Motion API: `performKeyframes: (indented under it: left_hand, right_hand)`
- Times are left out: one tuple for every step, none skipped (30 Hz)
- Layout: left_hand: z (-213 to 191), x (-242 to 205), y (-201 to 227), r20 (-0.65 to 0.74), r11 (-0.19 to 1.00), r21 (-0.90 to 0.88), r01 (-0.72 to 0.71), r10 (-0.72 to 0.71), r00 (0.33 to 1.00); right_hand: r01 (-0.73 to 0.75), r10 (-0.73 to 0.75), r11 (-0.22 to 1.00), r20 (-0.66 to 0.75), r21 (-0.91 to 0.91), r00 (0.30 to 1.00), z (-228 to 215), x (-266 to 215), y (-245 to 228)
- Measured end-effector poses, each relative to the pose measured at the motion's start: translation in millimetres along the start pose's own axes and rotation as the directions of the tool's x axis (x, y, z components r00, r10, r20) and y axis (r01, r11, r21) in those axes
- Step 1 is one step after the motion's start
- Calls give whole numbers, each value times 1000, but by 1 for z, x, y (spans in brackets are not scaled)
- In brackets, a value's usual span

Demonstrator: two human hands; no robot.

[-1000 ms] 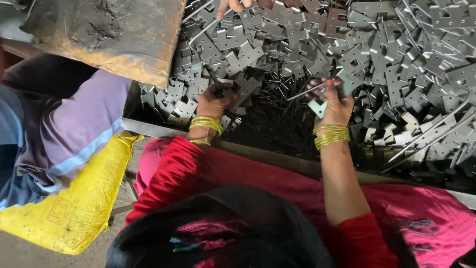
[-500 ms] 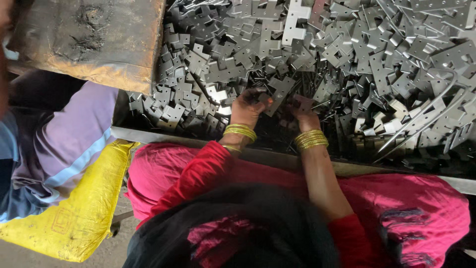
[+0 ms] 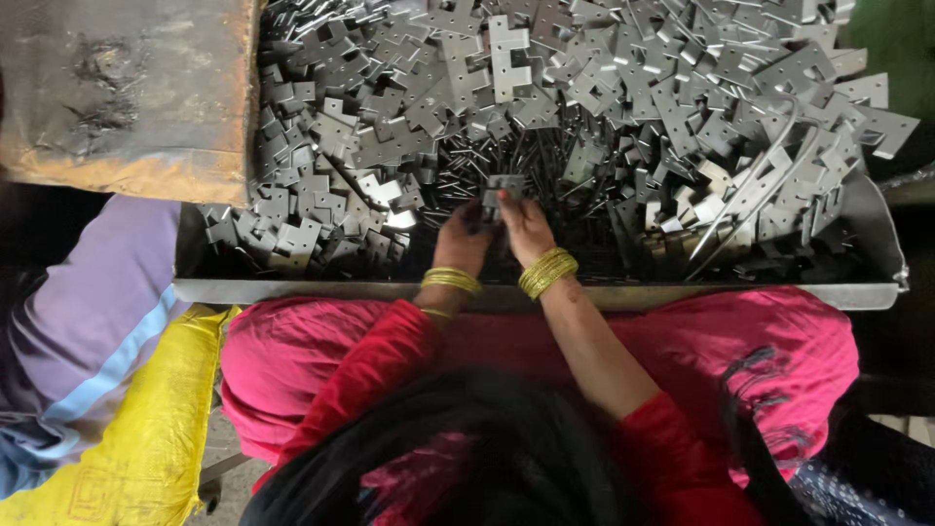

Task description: The person sits on the floor and sorts small metal brackets from a large bin, picking them up by hand and placing them into a separate container. The task involves repetitive handling of identical metal pieces.

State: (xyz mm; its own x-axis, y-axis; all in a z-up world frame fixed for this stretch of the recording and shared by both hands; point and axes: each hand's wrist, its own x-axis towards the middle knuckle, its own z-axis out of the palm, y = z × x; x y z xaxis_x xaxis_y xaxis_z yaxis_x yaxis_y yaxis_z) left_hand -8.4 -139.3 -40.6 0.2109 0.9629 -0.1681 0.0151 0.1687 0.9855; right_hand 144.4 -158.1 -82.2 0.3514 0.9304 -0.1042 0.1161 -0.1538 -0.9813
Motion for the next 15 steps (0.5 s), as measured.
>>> performKeyframes:
  left_hand:
    - [-19, 11, -6, 56, 989, -23, 149, -147, 988]
    - [-40, 18, -12, 52, 997, -41, 70, -68, 996]
    - [-59, 24, -16, 47, 998, -58, -8, 11, 999]
    - [-79, 33, -18, 12, 997, -70, -16, 17, 1000]
    - [-99, 42, -17, -23, 996, -83, -24, 22, 999]
    - [-127, 50, -11, -88, 996, -84, -41, 34, 996]
    - [-150, 64, -2, -147, 995, -57, -87, 78, 986]
    - [-180, 79, 11, -211, 991, -22, -130, 122, 970]
    - [-215, 91, 28, -315, 967, 117, -227, 252, 915]
    - [-240, 108, 44, -378, 920, 252, -301, 380, 844]
    - [-273, 122, 63, -461, 878, 380, -291, 453, 763]
    - [-300, 136, 81, -508, 830, 492, -262, 518, 688]
    - [-327, 148, 99, -534, 767, 588, -256, 606, 590]
    - [-345, 155, 110, -533, 698, 674, -239, 685, 497]
    - [-359, 161, 120, -648, 786, 615, -63, 549, 527]
  right_hand:
    - [67, -57, 980, 60, -187, 997, -8, 1, -5]
    - [144, -98, 922, 145, -359, 985, -17, 1, -12]
    - [86, -184, 529, -15, -844, 983, -41, 0, -18]
    - [3, -103, 327, -32, -945, 994, -73, 3, -26]
    - [-52, -462, -68, -15, -996, 887, -109, -1, -32]
    - [-120, -563, -131, -26, -984, 826, -136, 7, -39]
    - [-158, -535, -139, -60, -978, 843, -162, 11, -43]
    - [-161, -447, -149, -79, -976, 891, -173, 19, -44]
    - [-111, -378, -168, -40, -980, 925, -174, 25, -42]
    - [-80, -312, -198, -14, -977, 950, -179, 27, -40]
    - [-29, -321, -220, 44, -975, 946, -177, 32, -41]
    - [1, -331, -246, 85, -969, 940, -179, 26, -41]
    - [33, -344, -275, 131, -961, 930, -174, 20, -42]
    - [62, -230, -294, 133, -954, 964, -172, 7, -45]
    - [104, -256, -264, 173, -959, 951, -166, -2, -50]
